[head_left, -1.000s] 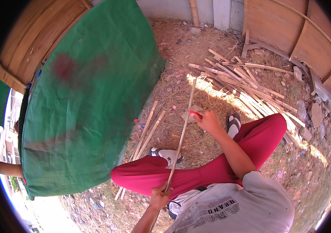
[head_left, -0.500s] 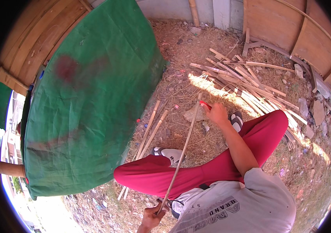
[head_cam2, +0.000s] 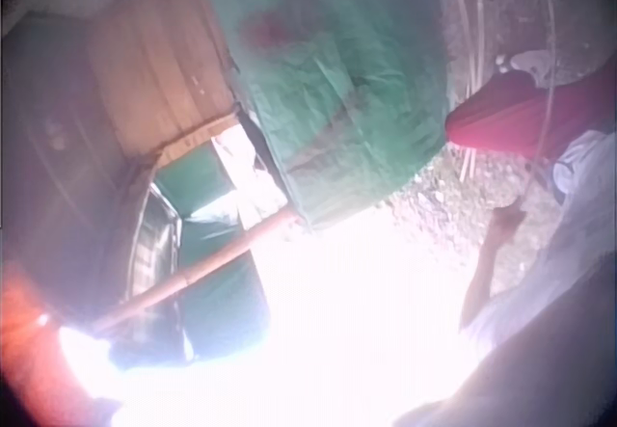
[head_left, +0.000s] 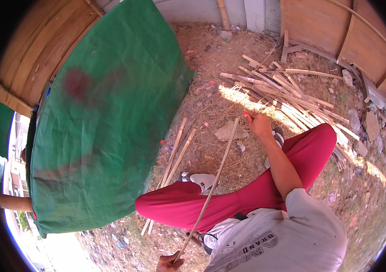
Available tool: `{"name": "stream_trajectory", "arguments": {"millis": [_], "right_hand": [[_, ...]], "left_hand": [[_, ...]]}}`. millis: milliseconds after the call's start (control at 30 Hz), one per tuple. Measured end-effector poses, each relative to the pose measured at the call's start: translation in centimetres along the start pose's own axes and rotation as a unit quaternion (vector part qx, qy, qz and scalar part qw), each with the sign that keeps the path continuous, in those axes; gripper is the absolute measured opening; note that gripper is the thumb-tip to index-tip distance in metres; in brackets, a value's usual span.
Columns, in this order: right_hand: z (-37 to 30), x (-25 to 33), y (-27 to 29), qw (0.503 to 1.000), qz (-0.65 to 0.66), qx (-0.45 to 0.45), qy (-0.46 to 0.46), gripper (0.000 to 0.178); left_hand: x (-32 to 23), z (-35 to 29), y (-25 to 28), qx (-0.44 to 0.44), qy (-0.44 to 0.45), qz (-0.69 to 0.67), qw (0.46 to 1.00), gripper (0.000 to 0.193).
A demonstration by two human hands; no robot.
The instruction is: The person sits cross-legged on the ground and uses a red utility knife to shave thin strips from a long wooden stick. The person holds the stick with the left hand and repeatedly scrapes the knife along its length, creating wood shavings that fall to the ground.
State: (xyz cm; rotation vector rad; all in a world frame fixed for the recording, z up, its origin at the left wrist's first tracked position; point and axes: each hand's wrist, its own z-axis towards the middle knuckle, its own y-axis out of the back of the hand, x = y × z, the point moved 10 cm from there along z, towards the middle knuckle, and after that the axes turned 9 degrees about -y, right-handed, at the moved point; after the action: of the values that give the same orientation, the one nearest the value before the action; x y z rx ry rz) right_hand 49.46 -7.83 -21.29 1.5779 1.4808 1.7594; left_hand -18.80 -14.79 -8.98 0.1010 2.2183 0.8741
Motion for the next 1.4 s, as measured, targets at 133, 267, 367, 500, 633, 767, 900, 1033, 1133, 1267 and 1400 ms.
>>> {"name": "stream_trajectory", "arguments": {"millis": [133,267,367,500,633,767,900,1033,1133,1267,1400], "right_hand": [[-0.2,1.1,-0.1,1.0,-0.021,0.009,0.022,0.049],[-2.4,3.1,0.6,0.996,0.049,-0.002,0.07,0.047],[-3.0,3.5,1.4,0.995,0.057,0.003,0.084,0.045],[-4.3,5.0,2.5,0.981,0.171,0.021,0.087,0.046],[-5.1,6.0,1.2,0.947,0.293,0.097,0.093,0.043],[-6.0,6.6,-1.4,0.87,0.446,0.207,0.044,0.048],[-10.0,9.0,-2.0,0.793,0.492,0.359,-0.022,0.054],[-13.7,10.4,-4.9,0.74,0.487,0.463,-0.034,0.052],[-14.9,11.4,-4.9,0.672,0.557,0.488,-0.003,0.047],[-13.5,11.2,-3.3,0.658,0.589,0.469,0.009,0.042],[-13.0,11.0,-2.6,0.684,0.587,0.432,-0.005,0.039]], "left_hand": [[-2.5,0.6,1.0,-0.033,-0.054,0.065,0.996,0.045],[-4.6,3.6,1.1,-0.1,0.043,-0.042,0.993,0.041],[-4.7,5.2,0.0,-0.167,0.061,-0.199,0.964,0.035],[-6.4,8.1,-1.7,-0.141,0.07,-0.353,0.922,0.022],[-7.5,10.5,-3.0,-0.071,0.023,-0.456,0.887,0.026],[-9.7,13.5,-1.8,-0.01,-0.001,-0.457,0.89,0.033],[-11.1,16.8,-0.2,0.035,0.042,-0.494,0.868,0.039],[-12.2,19.7,-1.3,0.11,0.015,-0.537,0.836,0.044],[-13.6,21.0,-2.1,0.172,-0.005,-0.578,0.798,0.046],[-14.9,23.6,-1.3,0.157,-0.02,-0.479,0.864,0.048],[-14.2,24.1,1.5,-0.059,-0.091,-0.119,0.987,0.055]]}}
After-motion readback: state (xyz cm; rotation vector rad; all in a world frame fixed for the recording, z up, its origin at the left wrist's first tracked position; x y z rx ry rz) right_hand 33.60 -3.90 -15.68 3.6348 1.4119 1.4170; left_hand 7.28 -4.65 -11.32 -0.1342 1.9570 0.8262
